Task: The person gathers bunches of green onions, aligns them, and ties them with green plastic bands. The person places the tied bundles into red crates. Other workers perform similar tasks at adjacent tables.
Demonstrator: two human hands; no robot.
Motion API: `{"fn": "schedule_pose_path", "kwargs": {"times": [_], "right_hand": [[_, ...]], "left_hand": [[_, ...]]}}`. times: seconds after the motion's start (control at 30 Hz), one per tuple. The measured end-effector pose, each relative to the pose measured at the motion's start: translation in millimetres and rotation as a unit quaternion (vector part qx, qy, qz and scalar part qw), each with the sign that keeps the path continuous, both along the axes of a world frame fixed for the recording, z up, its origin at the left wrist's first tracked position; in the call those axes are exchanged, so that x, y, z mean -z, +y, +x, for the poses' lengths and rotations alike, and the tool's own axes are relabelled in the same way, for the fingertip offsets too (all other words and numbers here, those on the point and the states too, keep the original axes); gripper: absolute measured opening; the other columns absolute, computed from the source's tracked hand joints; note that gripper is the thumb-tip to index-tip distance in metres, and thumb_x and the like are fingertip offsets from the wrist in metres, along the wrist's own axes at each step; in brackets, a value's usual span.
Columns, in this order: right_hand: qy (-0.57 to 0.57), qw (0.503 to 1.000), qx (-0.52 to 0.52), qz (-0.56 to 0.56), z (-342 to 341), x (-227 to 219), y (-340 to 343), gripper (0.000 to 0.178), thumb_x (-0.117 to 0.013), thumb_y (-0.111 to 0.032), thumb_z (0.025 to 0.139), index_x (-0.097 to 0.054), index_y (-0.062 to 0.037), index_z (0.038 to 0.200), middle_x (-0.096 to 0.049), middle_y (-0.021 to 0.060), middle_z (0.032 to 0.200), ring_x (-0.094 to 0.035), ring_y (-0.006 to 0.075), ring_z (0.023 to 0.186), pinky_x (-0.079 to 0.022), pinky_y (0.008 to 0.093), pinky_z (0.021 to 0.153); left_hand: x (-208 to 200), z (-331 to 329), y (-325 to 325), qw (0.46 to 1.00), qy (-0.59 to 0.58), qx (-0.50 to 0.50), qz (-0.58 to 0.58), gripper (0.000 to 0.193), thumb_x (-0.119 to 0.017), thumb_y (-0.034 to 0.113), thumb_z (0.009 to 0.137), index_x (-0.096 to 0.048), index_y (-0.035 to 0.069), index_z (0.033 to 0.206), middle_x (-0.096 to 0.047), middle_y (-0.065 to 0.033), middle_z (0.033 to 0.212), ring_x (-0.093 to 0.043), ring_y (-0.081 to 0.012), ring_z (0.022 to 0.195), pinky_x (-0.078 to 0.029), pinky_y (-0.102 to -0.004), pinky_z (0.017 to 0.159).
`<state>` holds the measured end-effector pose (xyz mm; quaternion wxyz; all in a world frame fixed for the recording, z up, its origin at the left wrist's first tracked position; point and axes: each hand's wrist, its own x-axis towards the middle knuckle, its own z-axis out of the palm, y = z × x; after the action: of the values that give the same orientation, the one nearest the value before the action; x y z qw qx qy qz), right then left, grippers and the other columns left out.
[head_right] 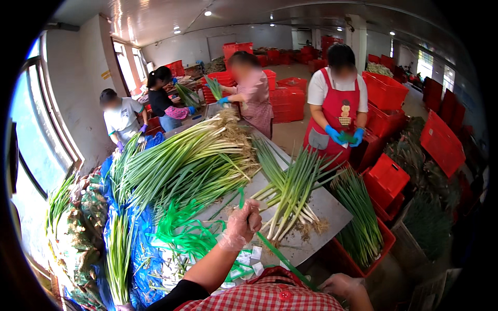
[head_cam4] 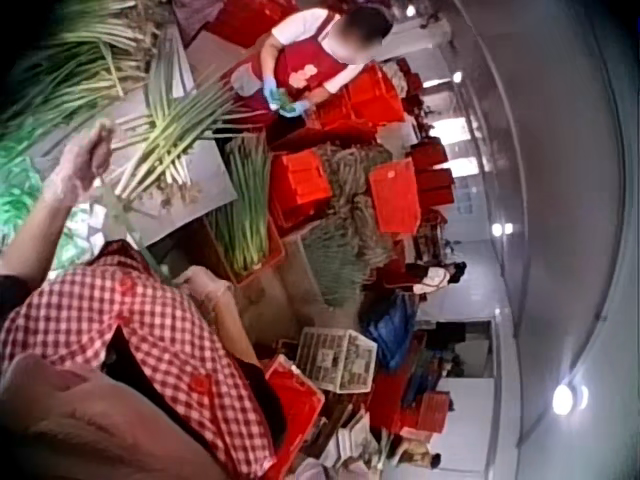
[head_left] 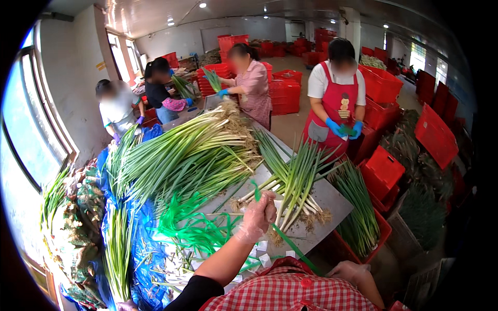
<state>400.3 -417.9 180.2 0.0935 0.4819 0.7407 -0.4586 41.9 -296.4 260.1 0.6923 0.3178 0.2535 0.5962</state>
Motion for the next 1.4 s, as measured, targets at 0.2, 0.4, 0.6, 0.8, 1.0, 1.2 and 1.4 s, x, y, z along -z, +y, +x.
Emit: {"fn": "schedule_pose_path", "kwargs": {"times": [0.2,0.4,0.6,0.8,1.0,1.2,1.4], "right_hand": [[0.283,0.906,0.151,0.278,-40,-41,32,0.028,-0.067,-0.012,0.08,-0.066,-0.002,0.107,-0.067,0.0138,0.094,-0.065,0.0249,0.088,-0.05,0.0322,0.081],[0.39,0.874,0.178,0.227,-117,-133,66,0.018,-0.065,-0.008,0.085,-0.063,0.003,0.099,-0.065,0.011,0.082,-0.065,0.0175,0.074,-0.051,0.0301,0.065],[0.444,0.848,0.228,0.179,-124,-137,65,0.012,-0.066,-0.007,0.084,-0.062,0.0026,0.078,-0.061,0.0069,0.069,-0.06,0.0128,0.062,-0.048,0.0267,0.058],[0.403,0.839,0.246,0.271,-122,-119,71,0.014,-0.062,-0.009,0.086,-0.061,0.002,0.077,-0.061,0.0052,0.071,-0.058,0.012,0.068,-0.048,0.0276,0.064],[0.711,0.597,0.371,0.023,-127,-99,75,0.008,-0.052,-0.013,0.092,-0.055,-0.0057,0.091,-0.06,0.0067,0.092,-0.058,0.0169,0.085,-0.048,0.0349,0.08],[0.742,0.484,0.461,-0.047,-143,-83,88,0.011,-0.053,-0.019,0.093,-0.049,-0.0119,0.085,-0.05,0.0011,0.074,-0.047,0.0144,0.06,-0.04,0.0302,0.056],[0.727,0.53,0.433,-0.06,-148,-104,79,0.015,-0.05,-0.019,0.094,-0.044,-0.0163,0.082,-0.036,-0.0039,0.059,-0.029,0.0087,0.045,-0.023,0.0253,0.043]], "left_hand": [[-2,40,-36,0.915,0.352,0.112,0.163,0.053,-0.03,0.053,0.098,-0.053,0.006,0.088,-0.04,0.0021,0.056,-0.036,-0.0086,0.051,-0.029,-0.0239,0.049],[0,65,-69,0.911,0.321,0.23,0.122,0.052,-0.036,0.053,0.097,-0.056,0.005,0.091,-0.042,0.0026,0.064,-0.034,-0.0078,0.057,-0.028,-0.0232,0.052],[10,58,-56,0.914,0.296,0.134,0.241,0.036,-0.049,0.035,0.097,-0.059,0.001,0.096,-0.057,-0.0032,0.082,-0.05,-0.01,0.077,-0.04,-0.0241,0.069],[4,56,-53,0.885,0.412,-0.016,0.214,0.016,-0.061,0.01,0.089,-0.06,-0.002,0.1,-0.062,-0.0018,0.084,-0.054,-0.0105,0.073,-0.045,-0.0248,0.069],[16,39,-31,0.995,-0.083,-0.02,-0.041,0.01,-0.055,0.01,0.093,-0.06,0.002,0.096,-0.065,-0.0089,0.094,-0.06,-0.022,0.09,-0.046,-0.0361,0.086],[-7,63,-37,0.973,-0.226,-0.007,-0.033,0.008,-0.053,0.017,0.094,-0.052,0.01,0.091,-0.059,-0.0064,0.091,-0.056,-0.0219,0.088,-0.045,-0.0396,0.085],[22,36,13,0.949,-0.017,-0.306,-0.077,0.013,-0.051,0.018,0.096,-0.051,0.011,0.085,-0.045,0.0016,0.069,-0.044,-0.0123,0.062,-0.039,-0.0275,0.059]]}}
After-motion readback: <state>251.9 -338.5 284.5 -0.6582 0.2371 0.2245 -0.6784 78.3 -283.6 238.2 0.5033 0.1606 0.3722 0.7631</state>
